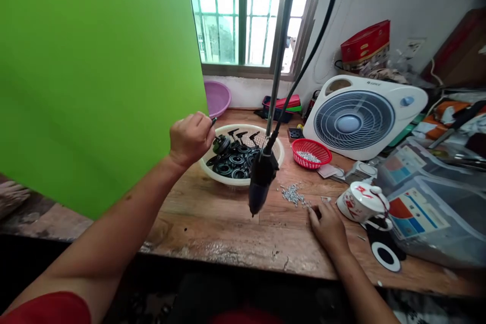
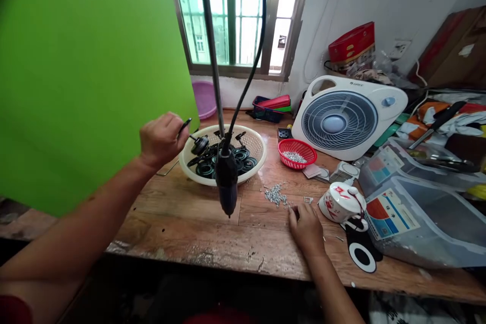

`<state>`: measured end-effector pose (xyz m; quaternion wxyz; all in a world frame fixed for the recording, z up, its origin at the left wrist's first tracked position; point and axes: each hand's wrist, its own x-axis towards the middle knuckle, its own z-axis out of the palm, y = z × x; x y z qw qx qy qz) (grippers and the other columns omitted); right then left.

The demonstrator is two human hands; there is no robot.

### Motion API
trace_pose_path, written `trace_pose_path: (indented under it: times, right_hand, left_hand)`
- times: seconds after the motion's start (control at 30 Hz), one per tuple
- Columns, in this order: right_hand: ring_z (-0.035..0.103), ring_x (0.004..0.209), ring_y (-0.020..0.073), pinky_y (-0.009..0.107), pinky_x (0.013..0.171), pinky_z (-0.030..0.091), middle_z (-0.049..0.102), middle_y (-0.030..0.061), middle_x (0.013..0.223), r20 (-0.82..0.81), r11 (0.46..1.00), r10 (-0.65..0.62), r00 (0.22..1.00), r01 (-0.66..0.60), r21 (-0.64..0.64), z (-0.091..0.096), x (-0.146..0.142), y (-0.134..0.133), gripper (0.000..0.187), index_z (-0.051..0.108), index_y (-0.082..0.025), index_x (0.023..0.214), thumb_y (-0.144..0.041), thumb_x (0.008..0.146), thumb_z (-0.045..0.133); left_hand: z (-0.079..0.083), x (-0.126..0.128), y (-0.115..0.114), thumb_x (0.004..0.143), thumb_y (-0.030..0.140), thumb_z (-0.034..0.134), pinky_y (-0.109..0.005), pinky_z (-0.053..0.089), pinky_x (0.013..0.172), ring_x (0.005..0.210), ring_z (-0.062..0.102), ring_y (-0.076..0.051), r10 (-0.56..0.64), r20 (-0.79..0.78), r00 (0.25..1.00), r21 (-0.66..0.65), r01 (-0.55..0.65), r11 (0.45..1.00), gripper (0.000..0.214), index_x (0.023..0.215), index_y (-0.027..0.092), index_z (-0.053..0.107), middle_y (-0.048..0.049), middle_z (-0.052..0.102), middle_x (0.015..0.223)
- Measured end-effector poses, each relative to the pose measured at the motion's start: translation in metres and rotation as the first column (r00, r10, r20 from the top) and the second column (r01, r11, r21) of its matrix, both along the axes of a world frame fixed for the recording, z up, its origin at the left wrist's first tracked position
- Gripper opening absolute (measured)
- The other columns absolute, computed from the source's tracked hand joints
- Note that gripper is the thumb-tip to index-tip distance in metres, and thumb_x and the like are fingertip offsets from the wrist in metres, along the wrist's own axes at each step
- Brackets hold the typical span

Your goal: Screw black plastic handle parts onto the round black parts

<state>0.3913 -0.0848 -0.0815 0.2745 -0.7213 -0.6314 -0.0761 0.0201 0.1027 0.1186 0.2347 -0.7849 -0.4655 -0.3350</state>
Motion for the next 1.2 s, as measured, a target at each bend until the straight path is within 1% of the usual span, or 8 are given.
trace_pose_path:
  times: [0.1,0.27,0.43,0.57,0.73,0.8,0.97,1.2]
  right_hand:
    - [0.052,0.077,0.0220,0.034,0.072,0.041,0.056,0.0062,0.078,-0.077,1.000,0.020,0.997,-0.018,0.018,0.008,0.001,-0.003,0.019,0.055,-0.019,0.076,-0.034,0.086,0.049]
    - [0.051,0.071,0.0188,0.030,0.065,0.041,0.057,0.0051,0.075,-0.279,0.993,0.121,0.953,-0.112,0.047,0.027,-0.028,-0.013,0.021,0.057,-0.018,0.074,-0.035,0.085,0.051]
    - [0.050,0.065,0.0155,0.027,0.059,0.039,0.055,0.0026,0.072,-0.511,0.870,0.428,0.746,-0.494,0.008,0.036,-0.111,-0.022,0.014,0.057,-0.019,0.074,-0.026,0.084,0.055]
    - [0.053,0.068,0.0148,0.026,0.062,0.041,0.055,0.0023,0.073,-0.592,0.813,0.490,0.640,-0.581,0.045,0.030,-0.162,-0.022,0.010,0.057,-0.018,0.074,-0.022,0.083,0.055]
    - [0.054,0.072,0.0151,0.026,0.065,0.042,0.056,0.0026,0.076,-0.612,0.806,0.495,0.617,-0.589,0.059,0.025,-0.180,-0.020,0.007,0.057,-0.018,0.075,-0.020,0.082,0.056]
    - [0.053,0.072,0.0153,0.027,0.065,0.042,0.056,0.0025,0.076,-0.598,0.802,0.504,0.623,-0.594,0.057,0.024,-0.182,-0.020,0.005,0.057,-0.018,0.076,-0.019,0.081,0.056]
    - [0.049,0.070,0.0164,0.028,0.064,0.040,0.054,0.0029,0.073,-0.543,0.792,0.533,0.649,-0.609,0.050,0.022,-0.181,-0.021,0.007,0.055,-0.018,0.075,-0.017,0.081,0.052]
    - [0.052,0.076,0.0184,0.031,0.070,0.042,0.056,0.0047,0.077,-0.550,0.706,0.612,0.568,-0.706,0.056,0.029,-0.173,-0.025,0.011,0.058,-0.018,0.082,-0.019,0.086,0.048]
  left_hand:
    - [-0.030,-0.020,-0.062,0.090,0.033,0.040,-0.034,0.036,0.065,0.073,0.051,-0.020,-0.051,-0.056,0.997,-0.107,0.044,0.993,0.026,0.080,0.018,0.059,-0.0083,0.058,0.086]
    - [-0.108,-0.024,-0.146,0.088,0.023,0.042,-0.035,0.040,0.063,0.074,0.055,-0.020,-0.206,-0.217,0.954,-0.258,0.147,0.955,0.017,0.085,0.022,0.059,-0.0091,0.063,0.099]
    - [-0.158,-0.006,-0.190,0.086,0.016,0.048,-0.039,0.047,0.079,0.097,0.056,-0.025,-0.275,0.132,0.952,-0.263,0.301,0.917,0.021,0.107,0.019,0.048,-0.0140,0.056,0.109]
    - [-0.165,-0.004,-0.201,0.084,0.021,0.055,-0.039,0.044,0.094,0.110,0.051,-0.024,-0.204,0.467,0.860,-0.467,0.436,0.770,0.046,0.125,0.018,0.033,-0.0142,0.051,0.116]
    - [-0.153,-0.019,-0.188,0.082,0.025,0.062,-0.041,0.039,0.100,0.114,0.047,-0.024,-0.322,0.511,0.797,-0.652,0.603,0.459,0.048,0.126,0.023,0.042,-0.0096,0.053,0.120]
    - [-0.149,-0.020,-0.182,0.081,0.026,0.063,-0.040,0.039,0.097,0.110,0.047,-0.024,-0.342,0.513,0.787,-0.682,0.616,0.395,0.038,0.117,0.024,0.052,-0.0074,0.055,0.117]
    - [-0.149,-0.007,-0.182,0.080,0.032,0.064,-0.037,0.041,0.088,0.100,0.047,-0.023,-0.305,0.473,0.827,-0.694,0.563,0.449,0.024,0.102,0.021,0.059,-0.0069,0.053,0.107]
    - [-0.155,0.000,-0.191,0.082,0.029,0.061,-0.039,0.043,0.084,0.098,0.045,-0.025,-0.285,0.357,0.890,-0.698,0.457,0.552,0.021,0.100,0.020,0.055,-0.0087,0.051,0.105]
